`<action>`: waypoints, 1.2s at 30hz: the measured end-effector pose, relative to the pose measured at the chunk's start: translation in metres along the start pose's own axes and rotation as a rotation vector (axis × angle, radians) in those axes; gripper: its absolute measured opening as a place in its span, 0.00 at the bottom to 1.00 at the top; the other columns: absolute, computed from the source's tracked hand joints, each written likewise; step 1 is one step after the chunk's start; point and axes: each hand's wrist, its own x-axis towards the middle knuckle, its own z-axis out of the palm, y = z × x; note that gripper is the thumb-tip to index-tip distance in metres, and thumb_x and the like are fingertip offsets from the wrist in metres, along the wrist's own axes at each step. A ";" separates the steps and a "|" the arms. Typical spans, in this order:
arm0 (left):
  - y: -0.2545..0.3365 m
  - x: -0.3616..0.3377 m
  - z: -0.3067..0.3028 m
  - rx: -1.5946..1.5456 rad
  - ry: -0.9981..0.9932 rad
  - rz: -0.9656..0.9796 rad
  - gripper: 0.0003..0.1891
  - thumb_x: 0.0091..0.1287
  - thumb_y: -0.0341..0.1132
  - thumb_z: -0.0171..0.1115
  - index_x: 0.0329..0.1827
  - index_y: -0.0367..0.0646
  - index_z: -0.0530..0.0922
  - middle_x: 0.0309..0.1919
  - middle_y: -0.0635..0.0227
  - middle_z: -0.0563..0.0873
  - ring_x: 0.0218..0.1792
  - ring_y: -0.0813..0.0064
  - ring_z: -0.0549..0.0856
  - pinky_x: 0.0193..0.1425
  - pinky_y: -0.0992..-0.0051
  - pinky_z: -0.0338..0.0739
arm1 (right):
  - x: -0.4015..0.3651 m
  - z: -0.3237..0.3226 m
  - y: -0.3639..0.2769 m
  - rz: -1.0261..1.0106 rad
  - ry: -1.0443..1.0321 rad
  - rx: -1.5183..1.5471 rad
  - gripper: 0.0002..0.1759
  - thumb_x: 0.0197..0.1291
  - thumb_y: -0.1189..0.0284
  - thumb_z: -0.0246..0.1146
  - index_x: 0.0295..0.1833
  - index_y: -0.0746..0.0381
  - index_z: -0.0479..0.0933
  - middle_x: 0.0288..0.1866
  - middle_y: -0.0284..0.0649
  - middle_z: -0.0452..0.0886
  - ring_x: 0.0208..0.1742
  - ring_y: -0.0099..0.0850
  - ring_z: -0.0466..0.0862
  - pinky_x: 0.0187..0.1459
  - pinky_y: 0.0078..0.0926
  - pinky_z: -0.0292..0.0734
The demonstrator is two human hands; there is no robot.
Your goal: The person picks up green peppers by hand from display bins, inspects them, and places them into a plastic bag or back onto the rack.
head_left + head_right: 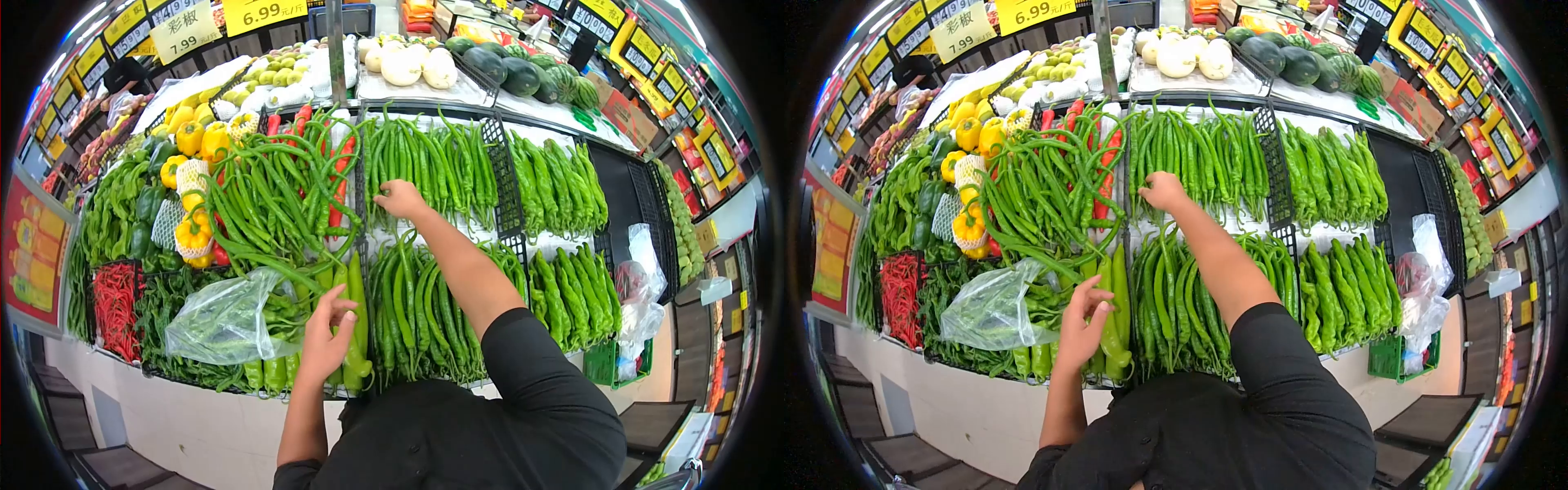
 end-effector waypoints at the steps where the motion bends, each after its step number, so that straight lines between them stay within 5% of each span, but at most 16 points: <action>1: 0.004 -0.001 -0.002 0.007 -0.001 0.004 0.23 0.70 0.26 0.58 0.69 0.38 0.69 0.48 0.60 0.86 0.42 0.73 0.85 0.51 0.73 0.78 | -0.001 -0.002 0.001 0.008 0.008 0.022 0.29 0.58 0.55 0.70 0.57 0.65 0.82 0.54 0.54 0.84 0.56 0.49 0.83 0.60 0.41 0.77; 6: 0.032 -0.005 -0.012 -0.005 0.005 0.061 0.21 0.69 0.25 0.58 0.66 0.38 0.73 0.47 0.60 0.87 0.42 0.73 0.85 0.51 0.73 0.78 | -0.015 -0.025 -0.002 0.047 -0.012 0.259 0.30 0.60 0.57 0.69 0.61 0.66 0.79 0.53 0.53 0.85 0.54 0.45 0.85 0.57 0.38 0.79; 15: 0.087 0.019 -0.094 0.185 0.205 0.315 0.13 0.70 0.26 0.58 0.56 0.35 0.79 0.41 0.63 0.87 0.40 0.75 0.85 0.48 0.74 0.79 | -0.126 -0.094 -0.001 -0.057 -0.032 0.729 0.23 0.68 0.66 0.64 0.63 0.67 0.76 0.44 0.37 0.86 0.37 0.20 0.80 0.41 0.21 0.76; 19: 0.086 0.081 -0.130 0.360 0.207 0.235 0.12 0.72 0.30 0.58 0.55 0.34 0.79 0.39 0.65 0.86 0.38 0.78 0.82 0.46 0.75 0.78 | -0.194 -0.106 0.013 0.002 0.033 0.851 0.21 0.69 0.68 0.62 0.63 0.67 0.77 0.43 0.35 0.85 0.36 0.18 0.78 0.40 0.19 0.74; 28: -0.002 0.186 -0.134 0.753 -0.229 -0.091 0.18 0.70 0.41 0.59 0.58 0.42 0.77 0.38 0.60 0.86 0.38 0.67 0.85 0.46 0.68 0.79 | -0.316 -0.112 0.040 0.129 0.149 0.974 0.18 0.70 0.69 0.61 0.61 0.65 0.77 0.43 0.35 0.85 0.37 0.19 0.78 0.41 0.19 0.73; 29: -0.012 0.193 -0.133 0.831 -0.264 -0.065 0.17 0.70 0.41 0.59 0.58 0.45 0.78 0.39 0.60 0.86 0.36 0.68 0.86 0.41 0.68 0.80 | -0.325 -0.110 0.042 0.136 0.163 0.977 0.18 0.70 0.69 0.61 0.61 0.65 0.77 0.43 0.34 0.85 0.37 0.19 0.78 0.41 0.19 0.73; 32: -0.023 0.204 -0.125 0.720 -0.224 -0.304 0.17 0.69 0.39 0.59 0.59 0.46 0.78 0.39 0.60 0.87 0.35 0.70 0.87 0.34 0.70 0.79 | -0.344 -0.108 0.040 0.150 0.191 0.976 0.18 0.70 0.70 0.61 0.61 0.66 0.77 0.42 0.34 0.85 0.37 0.18 0.78 0.41 0.19 0.73; 36: -0.020 0.201 -0.129 0.643 -0.045 -0.183 0.13 0.68 0.35 0.58 0.52 0.45 0.83 0.28 0.68 0.86 0.29 0.75 0.88 0.30 0.74 0.78 | -0.356 -0.100 0.036 0.153 0.170 0.974 0.17 0.70 0.71 0.61 0.61 0.66 0.77 0.42 0.33 0.85 0.38 0.17 0.78 0.43 0.17 0.74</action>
